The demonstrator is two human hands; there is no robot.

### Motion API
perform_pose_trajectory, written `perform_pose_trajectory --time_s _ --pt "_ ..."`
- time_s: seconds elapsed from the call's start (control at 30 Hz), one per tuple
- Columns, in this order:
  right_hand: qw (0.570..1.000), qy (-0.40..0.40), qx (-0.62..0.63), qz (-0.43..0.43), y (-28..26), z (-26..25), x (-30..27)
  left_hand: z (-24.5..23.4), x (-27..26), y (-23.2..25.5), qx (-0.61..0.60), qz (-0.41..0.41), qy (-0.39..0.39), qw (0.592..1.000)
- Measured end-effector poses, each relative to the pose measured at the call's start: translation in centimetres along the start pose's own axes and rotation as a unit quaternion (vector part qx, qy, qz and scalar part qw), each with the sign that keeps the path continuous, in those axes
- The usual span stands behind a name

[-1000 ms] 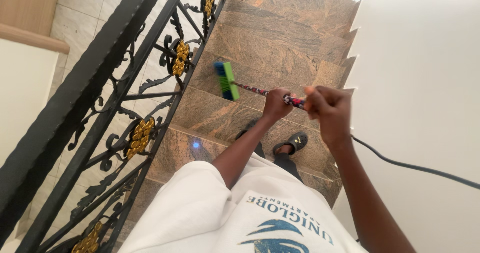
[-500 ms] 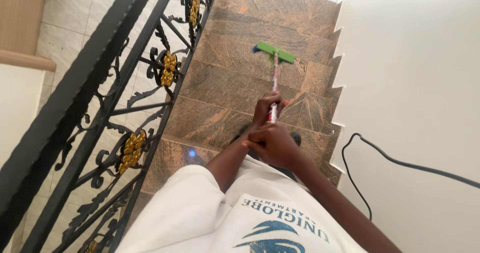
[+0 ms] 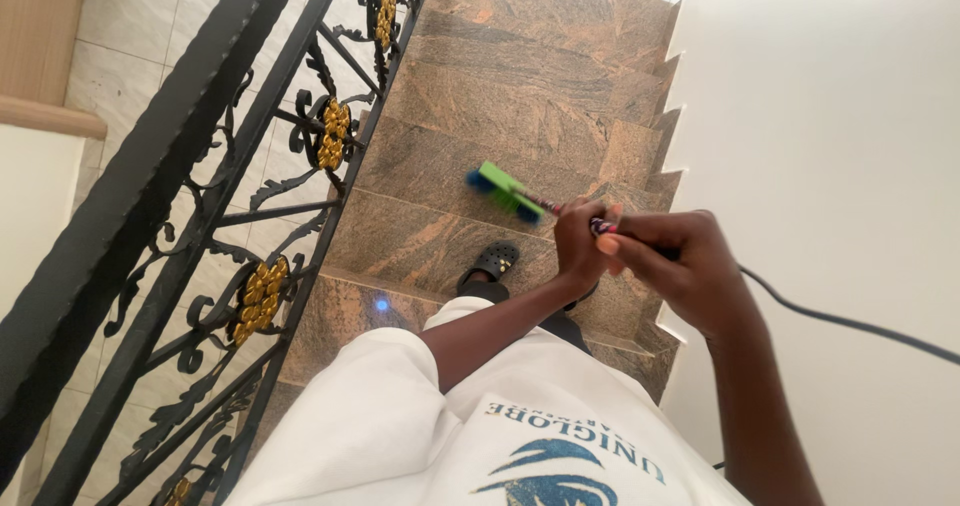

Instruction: The person sweeps the stairs using a broom.

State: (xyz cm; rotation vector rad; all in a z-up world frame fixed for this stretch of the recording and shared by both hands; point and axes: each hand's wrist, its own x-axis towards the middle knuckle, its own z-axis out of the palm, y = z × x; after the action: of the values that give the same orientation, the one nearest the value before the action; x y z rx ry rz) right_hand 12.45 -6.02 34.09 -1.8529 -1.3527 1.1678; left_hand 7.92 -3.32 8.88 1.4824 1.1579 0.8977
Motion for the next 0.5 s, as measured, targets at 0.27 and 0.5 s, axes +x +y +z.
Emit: perform_pose_trajectory --time_s 0.27,0.5 --pt "0.984 -0.088 -0.144 -0.051 4.9 6.8 0.7 -0.8 -0.2 -7.6 0.001 0.044 -0.037 0.998" --pt "0.97 -0.044 -0.136 -0.197 8.3 11.2 1.9 -2.5 2.6 -10.1 -0.03 0.094 -0.06 0.993"
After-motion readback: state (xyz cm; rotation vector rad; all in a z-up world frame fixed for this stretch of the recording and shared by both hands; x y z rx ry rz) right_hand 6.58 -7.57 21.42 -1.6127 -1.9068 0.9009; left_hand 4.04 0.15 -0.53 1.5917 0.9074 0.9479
